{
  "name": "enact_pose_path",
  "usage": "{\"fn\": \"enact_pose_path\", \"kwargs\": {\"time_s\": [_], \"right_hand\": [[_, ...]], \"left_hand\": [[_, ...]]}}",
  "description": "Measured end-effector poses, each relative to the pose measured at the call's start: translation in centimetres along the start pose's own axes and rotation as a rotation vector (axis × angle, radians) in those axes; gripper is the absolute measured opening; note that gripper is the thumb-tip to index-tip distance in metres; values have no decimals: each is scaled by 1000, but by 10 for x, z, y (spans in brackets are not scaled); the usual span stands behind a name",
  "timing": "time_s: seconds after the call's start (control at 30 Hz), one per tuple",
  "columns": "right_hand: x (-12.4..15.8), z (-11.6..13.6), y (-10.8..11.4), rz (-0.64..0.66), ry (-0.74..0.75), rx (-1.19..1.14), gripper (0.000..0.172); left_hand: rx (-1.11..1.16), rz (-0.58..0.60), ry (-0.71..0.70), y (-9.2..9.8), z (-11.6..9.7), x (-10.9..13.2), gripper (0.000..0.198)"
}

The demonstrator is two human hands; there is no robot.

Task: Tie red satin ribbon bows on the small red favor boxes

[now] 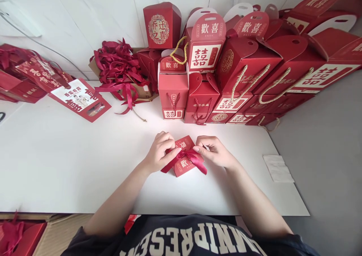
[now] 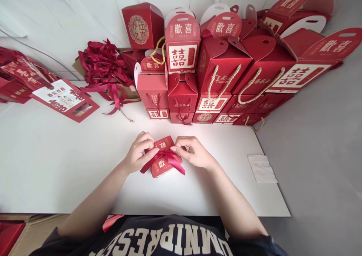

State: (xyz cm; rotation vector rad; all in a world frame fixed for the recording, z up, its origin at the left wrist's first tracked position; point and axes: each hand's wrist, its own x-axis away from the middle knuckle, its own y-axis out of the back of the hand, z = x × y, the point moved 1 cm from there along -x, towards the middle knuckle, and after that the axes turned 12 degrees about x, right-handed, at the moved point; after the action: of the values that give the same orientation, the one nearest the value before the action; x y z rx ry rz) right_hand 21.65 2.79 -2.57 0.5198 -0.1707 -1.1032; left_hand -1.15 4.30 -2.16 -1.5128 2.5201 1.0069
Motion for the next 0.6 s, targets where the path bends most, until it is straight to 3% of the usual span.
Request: {"fn": "enact_pose_path", "kwargs": {"time_s": [0.2, 0.43, 0.53, 0.6], "right_hand": [[0, -10, -2, -6, 7, -101, 40], [-3, -13, -4, -12, -33, -148, 40], [-1, -8, 6, -71, -126, -186, 32], [6, -2, 16, -71, -238, -151, 37]], "left_hand": [[59, -28, -65, -1, 11, 3, 33], [157, -18, -25, 3, 8, 2, 35], [142, 9, -10, 9, 2, 1, 34], [173, 39, 14, 13, -1, 0, 30]]}}
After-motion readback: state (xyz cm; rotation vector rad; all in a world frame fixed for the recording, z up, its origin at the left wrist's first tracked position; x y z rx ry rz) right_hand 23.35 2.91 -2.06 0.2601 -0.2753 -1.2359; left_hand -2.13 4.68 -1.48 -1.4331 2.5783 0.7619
